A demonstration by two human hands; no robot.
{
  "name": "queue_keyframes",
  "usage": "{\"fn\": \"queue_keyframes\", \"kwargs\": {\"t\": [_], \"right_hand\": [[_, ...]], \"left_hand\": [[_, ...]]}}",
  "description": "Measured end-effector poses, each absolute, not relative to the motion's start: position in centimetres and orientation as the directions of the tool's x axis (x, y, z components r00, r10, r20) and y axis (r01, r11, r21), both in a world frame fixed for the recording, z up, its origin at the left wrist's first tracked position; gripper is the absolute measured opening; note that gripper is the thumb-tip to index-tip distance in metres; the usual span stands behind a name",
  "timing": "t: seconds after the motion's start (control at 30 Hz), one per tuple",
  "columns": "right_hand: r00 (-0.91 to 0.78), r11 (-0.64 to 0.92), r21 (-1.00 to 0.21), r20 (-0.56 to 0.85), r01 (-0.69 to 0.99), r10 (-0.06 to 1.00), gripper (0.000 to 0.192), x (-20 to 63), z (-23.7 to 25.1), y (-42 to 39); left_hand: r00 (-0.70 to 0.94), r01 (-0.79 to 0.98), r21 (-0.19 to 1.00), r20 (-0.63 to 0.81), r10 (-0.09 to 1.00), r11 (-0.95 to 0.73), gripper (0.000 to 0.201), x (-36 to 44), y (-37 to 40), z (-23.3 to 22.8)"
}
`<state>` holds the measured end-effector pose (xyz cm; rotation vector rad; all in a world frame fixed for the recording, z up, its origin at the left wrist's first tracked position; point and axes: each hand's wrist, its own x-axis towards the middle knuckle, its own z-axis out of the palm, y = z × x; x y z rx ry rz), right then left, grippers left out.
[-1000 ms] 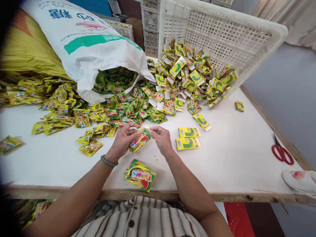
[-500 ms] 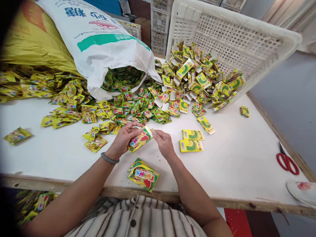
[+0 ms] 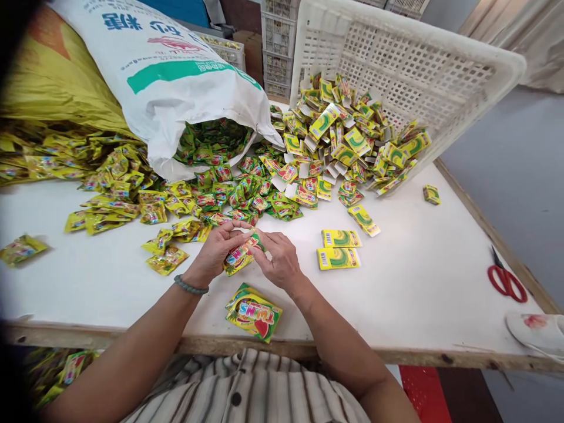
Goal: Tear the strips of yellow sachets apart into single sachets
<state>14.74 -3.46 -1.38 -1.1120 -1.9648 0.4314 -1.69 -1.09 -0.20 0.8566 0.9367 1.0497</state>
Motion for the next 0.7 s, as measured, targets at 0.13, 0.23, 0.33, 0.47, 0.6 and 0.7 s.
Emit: {"fn": "queue_keyframes", "kwargs": {"t": [0.13, 0.23, 0.33, 0.47, 0.6, 0.7], "right_hand": [[-0.270, 0.479, -0.696, 0.396, 0.535, 0.878, 0.035, 16.5, -0.5, -4.4], [-0.178, 0.382, -0.632, 0.364, 0.674, 0.914, 0.031, 20.1, 0.0, -5.3], [-0.048, 0.189, -0.431, 0.317, 0.882, 0.947, 0.034, 24.5, -0.7, -6.2], [0.131, -0.102, -0.180, 0.158, 0.978, 0.979, 0.047, 26.7, -2.5, -7.2], [-0.001, 0.025, -0.198, 0.119, 0.980, 0.993, 0.048, 23.5, -3.0, -6.4], [-0.117, 0.162, -0.298, 0.160, 0.941, 0.980, 0.036, 20.0, -2.2, -3.8]], "left_hand": [[0.469, -0.161, 0.930, -0.222, 0.855, 0.330, 0.039, -2.1, -1.6, 0.4], [0.745, 0.063, 0.961, -0.224, 0.628, 0.269, 0.029, -2.1, -2.2, 1.1], [0.830, 0.186, 0.977, -0.211, 0.517, 0.100, 0.025, -1.7, -2.6, 1.6], [0.696, 0.236, 0.971, -0.200, 0.690, 0.044, 0.027, -1.2, -1.9, 1.1], [0.090, 0.496, 0.868, -0.026, 0.996, -0.022, 0.017, -2.5, -0.4, -0.2], [-0.265, 0.782, 0.611, 0.154, 0.952, 0.119, 0.015, -4.4, 0.3, -0.7]]}}
